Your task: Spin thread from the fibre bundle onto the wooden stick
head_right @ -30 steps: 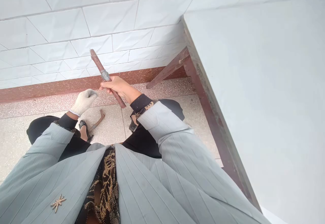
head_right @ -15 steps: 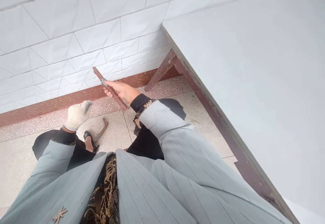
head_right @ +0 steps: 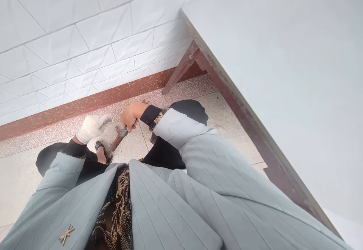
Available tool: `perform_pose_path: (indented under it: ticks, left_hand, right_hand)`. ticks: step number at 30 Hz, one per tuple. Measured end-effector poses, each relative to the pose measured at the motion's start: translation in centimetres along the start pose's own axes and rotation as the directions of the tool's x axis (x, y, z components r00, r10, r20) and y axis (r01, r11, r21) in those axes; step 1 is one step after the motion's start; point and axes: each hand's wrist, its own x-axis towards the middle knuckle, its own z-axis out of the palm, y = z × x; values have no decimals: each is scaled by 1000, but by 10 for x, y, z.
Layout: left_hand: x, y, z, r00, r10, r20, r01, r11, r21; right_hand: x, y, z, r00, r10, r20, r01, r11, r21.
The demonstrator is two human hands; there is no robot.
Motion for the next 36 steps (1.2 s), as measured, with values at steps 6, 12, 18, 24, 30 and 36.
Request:
perform_pose_path:
  ticks: [6,12,18,24,30,36]
  left_hand:
    - [4,-8,8,981,-156,-118,74,854,-515]
    - [15,3,14,985,-146,-95,73,840,-538]
    - [17,4,16,987,-158,-41,137,938,-320]
    - [13,9,16,994,-26,109,17,997,74]
    - [14,-5,9,994,28,107,-38,995,95]
    - [15,-18,18,998,60,-13,-60,939,-339]
  right_hand:
    - [-40,-22,-46,962,-206,178,198,978,58]
    - [-29,-22,-22,981,-194,21,174,915,364]
    - [-9,-20,-20,954,68,-293,-10,981,195]
    - [-4,-18,-22,953,188,-240,-303,667,-681]
    - [-3,-20,-3,931,326,164,-68,596,-800]
    - [-22,-24,-25,856,65,512,174,898,-405]
